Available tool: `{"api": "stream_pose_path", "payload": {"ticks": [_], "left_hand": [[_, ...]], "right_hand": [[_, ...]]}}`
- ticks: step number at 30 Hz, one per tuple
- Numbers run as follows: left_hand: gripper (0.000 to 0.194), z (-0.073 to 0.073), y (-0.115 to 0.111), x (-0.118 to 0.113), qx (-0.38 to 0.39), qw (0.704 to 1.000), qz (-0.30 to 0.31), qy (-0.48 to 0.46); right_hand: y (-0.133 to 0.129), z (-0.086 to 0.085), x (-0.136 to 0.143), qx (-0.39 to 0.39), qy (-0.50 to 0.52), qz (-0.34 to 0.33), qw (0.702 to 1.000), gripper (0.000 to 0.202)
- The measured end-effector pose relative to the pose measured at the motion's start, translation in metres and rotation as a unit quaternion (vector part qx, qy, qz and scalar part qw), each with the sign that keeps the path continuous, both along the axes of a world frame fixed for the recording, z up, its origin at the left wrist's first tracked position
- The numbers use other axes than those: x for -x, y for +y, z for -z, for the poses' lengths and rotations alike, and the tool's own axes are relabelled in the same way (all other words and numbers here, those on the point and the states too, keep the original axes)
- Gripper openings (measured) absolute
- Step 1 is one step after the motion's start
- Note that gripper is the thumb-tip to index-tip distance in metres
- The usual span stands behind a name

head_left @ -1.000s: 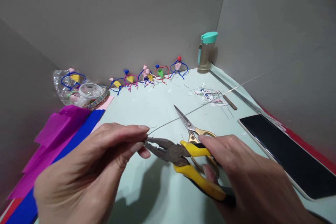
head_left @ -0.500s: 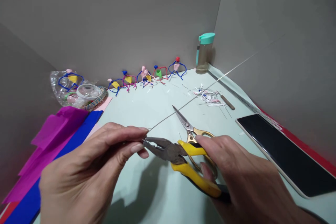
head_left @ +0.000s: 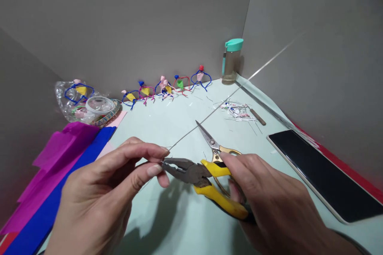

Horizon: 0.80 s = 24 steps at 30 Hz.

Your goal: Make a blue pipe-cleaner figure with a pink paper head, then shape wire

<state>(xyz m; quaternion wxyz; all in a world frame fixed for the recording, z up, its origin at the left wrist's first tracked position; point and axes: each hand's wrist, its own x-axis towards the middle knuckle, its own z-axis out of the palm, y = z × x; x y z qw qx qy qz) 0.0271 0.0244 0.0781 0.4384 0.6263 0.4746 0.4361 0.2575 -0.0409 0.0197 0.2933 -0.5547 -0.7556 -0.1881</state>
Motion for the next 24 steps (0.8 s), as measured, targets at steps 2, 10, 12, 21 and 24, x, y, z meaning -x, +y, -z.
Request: {"api": "stream_pose_path", "payload": {"ticks": [2,10,12,21,24], "left_hand": [[0.012,-0.003,0.0,-0.004,0.004,1.0,0.011,-0.01],[0.009,-0.006,-0.002,-0.005,0.024,0.998,0.023,-0.048],[0.009,-0.005,-0.003,-0.005,0.02,0.999,0.017,-0.044],[0.002,-0.003,-0.001,-0.008,0.03,0.999,0.022,-0.031],[0.003,-0.001,0.001,-0.005,0.031,0.999,0.034,-0.012]], "right_hand": [[0.0,0.001,0.0,-0.001,-0.002,0.001,1.0,0.045],[-0.005,0.003,0.003,0.004,0.003,-0.019,1.0,0.054],[-0.006,0.003,0.004,-0.008,0.0,-0.014,1.0,0.052],[-0.006,-0.007,0.011,-0.003,0.003,0.002,1.0,0.057],[-0.009,-0.002,0.012,0.024,0.023,-0.005,0.999,0.05]]}}
